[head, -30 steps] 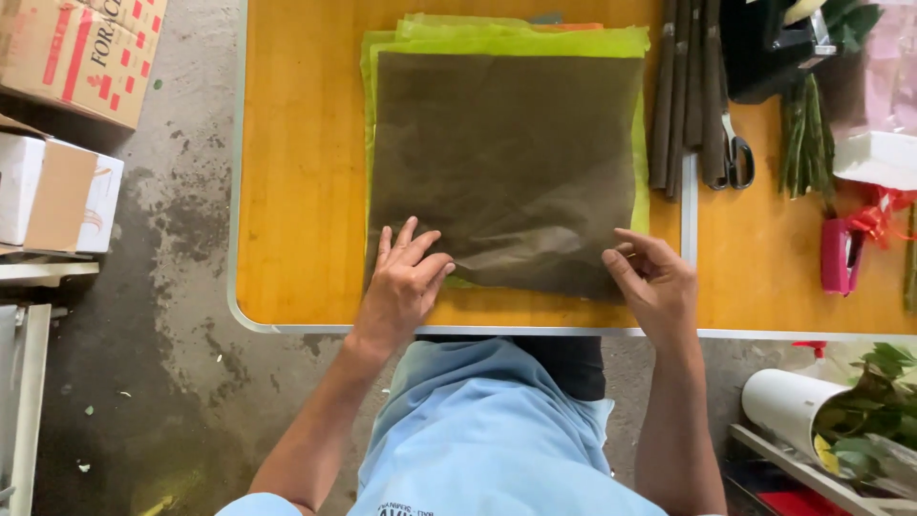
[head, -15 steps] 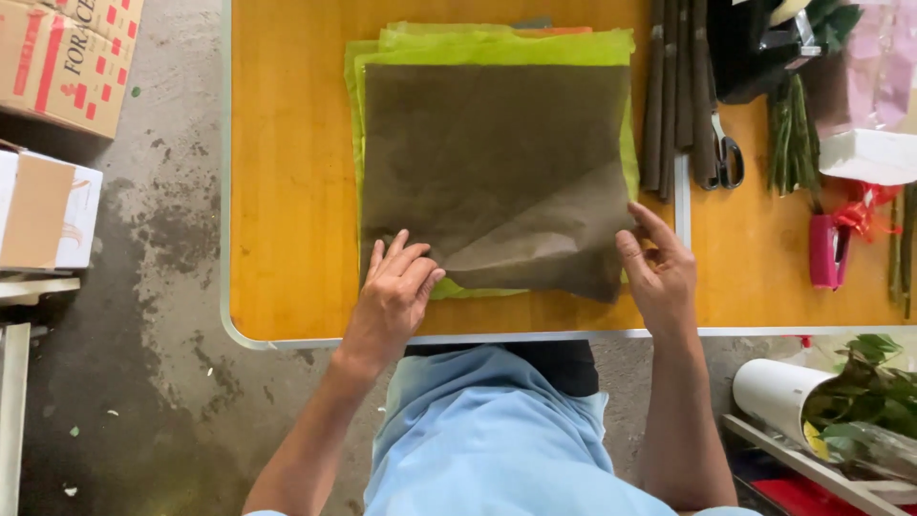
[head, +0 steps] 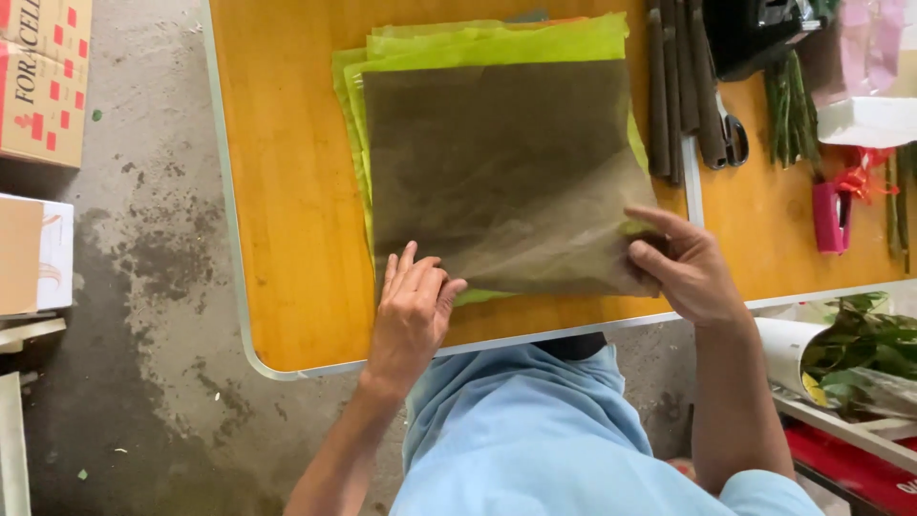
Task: The person folds a dark brown sheet of paper around a thin stick, secures it with tape, and sets it aside. They repeat this process with a second sheet. Finally, they fold a bright green sheet of paper into a smaller rectangle.
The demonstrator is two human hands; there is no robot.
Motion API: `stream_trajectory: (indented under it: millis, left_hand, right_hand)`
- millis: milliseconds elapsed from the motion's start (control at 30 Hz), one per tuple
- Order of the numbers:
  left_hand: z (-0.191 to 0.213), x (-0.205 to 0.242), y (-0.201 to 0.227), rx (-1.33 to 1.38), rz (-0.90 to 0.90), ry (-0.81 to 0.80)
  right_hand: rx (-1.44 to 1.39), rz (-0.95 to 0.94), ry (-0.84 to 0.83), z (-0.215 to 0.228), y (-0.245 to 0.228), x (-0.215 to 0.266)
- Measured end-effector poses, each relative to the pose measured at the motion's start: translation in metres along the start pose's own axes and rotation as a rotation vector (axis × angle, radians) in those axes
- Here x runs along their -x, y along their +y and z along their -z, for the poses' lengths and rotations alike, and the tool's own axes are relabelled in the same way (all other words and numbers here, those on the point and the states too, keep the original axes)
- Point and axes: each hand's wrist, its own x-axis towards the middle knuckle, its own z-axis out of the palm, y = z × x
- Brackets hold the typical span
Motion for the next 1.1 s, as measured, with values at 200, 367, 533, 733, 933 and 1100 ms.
stream_trajectory:
  millis: [200, 367, 533, 733, 933, 1100]
  left_hand:
    - [0.014, 0.003, -0.003, 0.008, -0.13, -0.101]
    - [0.032, 0.002, -0.011, 0.101, -0.11, -0.105]
    - [0.053, 0.001, -0.029, 0.181, -0.039, -0.128]
    - [0.074, -0.012, -0.031, 0.357, 0.017, -0.2]
    - [0.073, -0.033, -0.031, 0.576, 0.344, -0.147]
    - [0.059, -0.072, -0.045, 0.957, 0.517, 0.063]
  right_hand:
    - [-0.584, -0.098, -0.109, 0.035, 0.004, -0.012]
    - [0.215, 0.159, -0.209, 0.016, -0.019, -0.014]
    - [0.666, 0.403, -0.117, 0.022, -0.008, -0.026]
    - [0.48, 0.585, -0.182, 0.022, -0.009, -0.046]
    - [0.513, 0.427, 0.051, 0.025, 0.002, -0.085]
    - [0.579, 0.39, 0.13, 0.046, 0.036, -0.141]
